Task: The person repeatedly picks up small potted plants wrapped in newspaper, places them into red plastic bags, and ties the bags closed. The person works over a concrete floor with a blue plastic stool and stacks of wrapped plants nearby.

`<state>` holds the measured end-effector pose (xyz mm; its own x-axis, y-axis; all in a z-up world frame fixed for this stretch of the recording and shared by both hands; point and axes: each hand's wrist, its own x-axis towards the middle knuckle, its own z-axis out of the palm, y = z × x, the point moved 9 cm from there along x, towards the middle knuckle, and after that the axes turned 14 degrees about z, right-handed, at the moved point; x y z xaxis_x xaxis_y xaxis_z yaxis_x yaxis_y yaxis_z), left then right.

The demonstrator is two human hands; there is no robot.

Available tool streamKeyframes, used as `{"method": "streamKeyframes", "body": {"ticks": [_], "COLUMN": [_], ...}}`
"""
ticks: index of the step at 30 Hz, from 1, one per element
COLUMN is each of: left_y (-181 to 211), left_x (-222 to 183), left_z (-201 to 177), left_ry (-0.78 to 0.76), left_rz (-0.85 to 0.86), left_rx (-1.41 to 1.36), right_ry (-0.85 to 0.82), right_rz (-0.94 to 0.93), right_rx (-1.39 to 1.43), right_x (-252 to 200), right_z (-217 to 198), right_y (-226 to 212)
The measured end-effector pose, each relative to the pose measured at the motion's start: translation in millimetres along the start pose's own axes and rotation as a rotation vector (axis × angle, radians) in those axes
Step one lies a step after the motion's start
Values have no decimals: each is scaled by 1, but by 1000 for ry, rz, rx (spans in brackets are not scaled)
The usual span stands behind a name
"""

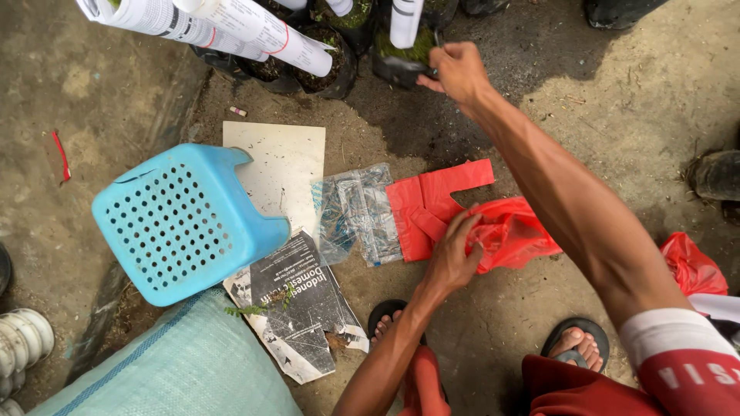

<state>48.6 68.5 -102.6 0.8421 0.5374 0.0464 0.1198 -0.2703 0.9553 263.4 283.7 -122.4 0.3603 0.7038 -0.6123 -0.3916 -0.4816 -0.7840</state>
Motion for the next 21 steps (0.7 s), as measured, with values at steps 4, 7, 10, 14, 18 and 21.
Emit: {"method": "streamKeyframes", "body": {"ticks": [4,7,10,14,18,21], "left_y": [-6,-12,-32,-10,7,-6], "left_x": [5,16,22,31,29,24], "left_z": [-8,-3,9,13,5,17], "left_ry": [97,108,19,40,42,-54], "left_rz": [77,130,-70,80,167,-20], "left_rx": [-14,-56,59,-118,-9,-99], "right_ry": [-113,-142,-120,-108,-95,-14], "right_rz": [-76,-25,84,256,305,244], "right_rx": [48,21,13,-62,-44,94], "right_x": [-76,-151,-214,-245,-246,-244], "right_z": [-57,-114,-161,-189,-203,-214], "right_y": [24,40,64,112,155,170]}}
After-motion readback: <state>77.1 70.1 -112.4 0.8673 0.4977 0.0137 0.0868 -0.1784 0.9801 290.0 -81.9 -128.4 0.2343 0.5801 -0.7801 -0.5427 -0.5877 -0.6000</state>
